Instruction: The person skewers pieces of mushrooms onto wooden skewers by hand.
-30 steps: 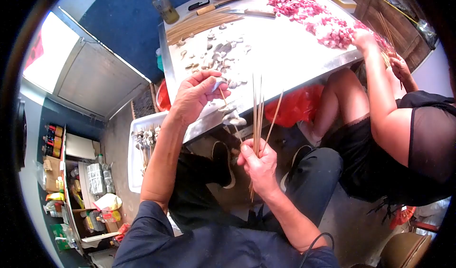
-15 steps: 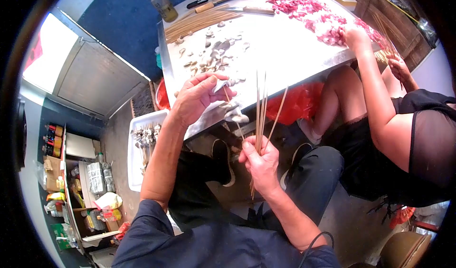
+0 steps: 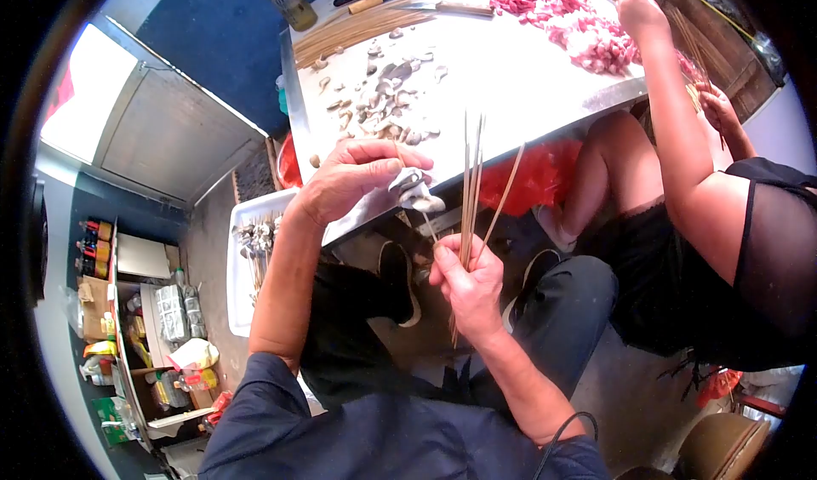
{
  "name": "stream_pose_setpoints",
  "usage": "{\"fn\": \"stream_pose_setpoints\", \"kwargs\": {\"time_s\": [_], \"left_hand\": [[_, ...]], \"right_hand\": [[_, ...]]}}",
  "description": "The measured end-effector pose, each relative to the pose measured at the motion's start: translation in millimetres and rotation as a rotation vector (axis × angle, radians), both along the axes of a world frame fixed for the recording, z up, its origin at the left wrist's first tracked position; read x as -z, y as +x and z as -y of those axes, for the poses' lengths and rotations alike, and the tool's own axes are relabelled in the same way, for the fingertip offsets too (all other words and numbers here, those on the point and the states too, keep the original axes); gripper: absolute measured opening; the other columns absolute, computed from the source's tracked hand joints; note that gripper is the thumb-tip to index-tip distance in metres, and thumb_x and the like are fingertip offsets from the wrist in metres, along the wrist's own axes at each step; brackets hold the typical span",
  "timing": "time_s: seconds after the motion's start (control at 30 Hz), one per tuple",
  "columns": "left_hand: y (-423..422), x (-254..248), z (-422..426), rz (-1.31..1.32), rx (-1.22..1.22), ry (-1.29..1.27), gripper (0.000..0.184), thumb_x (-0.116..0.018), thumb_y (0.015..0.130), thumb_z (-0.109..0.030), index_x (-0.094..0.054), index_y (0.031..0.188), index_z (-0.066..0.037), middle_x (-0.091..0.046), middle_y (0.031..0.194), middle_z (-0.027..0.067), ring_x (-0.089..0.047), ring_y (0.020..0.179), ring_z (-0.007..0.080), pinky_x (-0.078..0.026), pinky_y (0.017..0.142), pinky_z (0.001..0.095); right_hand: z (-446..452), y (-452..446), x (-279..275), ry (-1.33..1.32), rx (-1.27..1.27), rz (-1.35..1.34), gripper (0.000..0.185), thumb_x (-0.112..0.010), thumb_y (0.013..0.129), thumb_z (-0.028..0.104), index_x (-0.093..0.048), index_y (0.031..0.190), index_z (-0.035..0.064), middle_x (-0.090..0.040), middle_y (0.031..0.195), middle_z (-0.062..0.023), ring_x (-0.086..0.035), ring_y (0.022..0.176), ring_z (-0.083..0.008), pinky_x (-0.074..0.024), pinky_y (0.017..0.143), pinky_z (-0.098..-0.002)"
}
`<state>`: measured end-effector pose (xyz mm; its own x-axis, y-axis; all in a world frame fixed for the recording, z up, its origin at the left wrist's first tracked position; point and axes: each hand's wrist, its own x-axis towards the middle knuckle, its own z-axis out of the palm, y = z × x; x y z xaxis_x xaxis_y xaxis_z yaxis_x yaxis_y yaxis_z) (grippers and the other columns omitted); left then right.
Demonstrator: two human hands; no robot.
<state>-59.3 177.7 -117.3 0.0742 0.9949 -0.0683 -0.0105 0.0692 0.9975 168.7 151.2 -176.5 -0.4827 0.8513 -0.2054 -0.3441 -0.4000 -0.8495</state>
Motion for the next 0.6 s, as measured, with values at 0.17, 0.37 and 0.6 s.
{"fn": "stream_pose_setpoints", "kwargs": {"time_s": [0.17, 0.37, 0.6], "left_hand": [[22.5, -2.2, 5.7, 0.17, -0.075, -0.086, 0.021, -0.068, 0.088, -0.013, -0.068, 0.105, -0.001, -0.068, 0.09, 0.0042, -0.061, 0.078, 0.0069, -0.049, 0.069, 0.019], [37.5, 5.5, 5.0, 0.119, -0.121, -0.001, 0.016, -0.07, 0.085, -0.01, -0.07, 0.099, -0.001, -0.067, 0.081, 0.0022, -0.059, 0.07, 0.0057, -0.047, 0.064, 0.0188], [24.1, 9.7, 3.7, 0.08, -0.181, 0.001, 0.022, -0.066, 0.089, -0.016, -0.067, 0.104, 0.0, -0.068, 0.091, 0.0051, -0.061, 0.079, 0.0081, -0.049, 0.068, 0.021]], "right_hand": [[-1.1, -0.2, 1.1, 0.028, 0.028, 0.015, 0.004, -0.057, 0.094, 0.01, -0.058, 0.094, 0.0059, -0.058, 0.063, -0.0019, -0.038, 0.043, -0.0023, -0.0264, 0.041, -0.0162], [0.2, 1.3, 6.0, 0.046, 0.078, 0.048, 0.009, -0.058, 0.093, 0.007, -0.061, 0.1, 0.0027, -0.058, 0.064, -0.0013, -0.04, 0.047, -0.0014, -0.0286, 0.043, -0.0158], [-4.5, -6.9, 4.5, 0.099, 0.113, 0.107, 0.011, -0.058, 0.093, 0.007, -0.062, 0.101, 0.0013, -0.057, 0.064, -0.0014, -0.04, 0.046, -0.0014, -0.028, 0.043, -0.0157]]}}
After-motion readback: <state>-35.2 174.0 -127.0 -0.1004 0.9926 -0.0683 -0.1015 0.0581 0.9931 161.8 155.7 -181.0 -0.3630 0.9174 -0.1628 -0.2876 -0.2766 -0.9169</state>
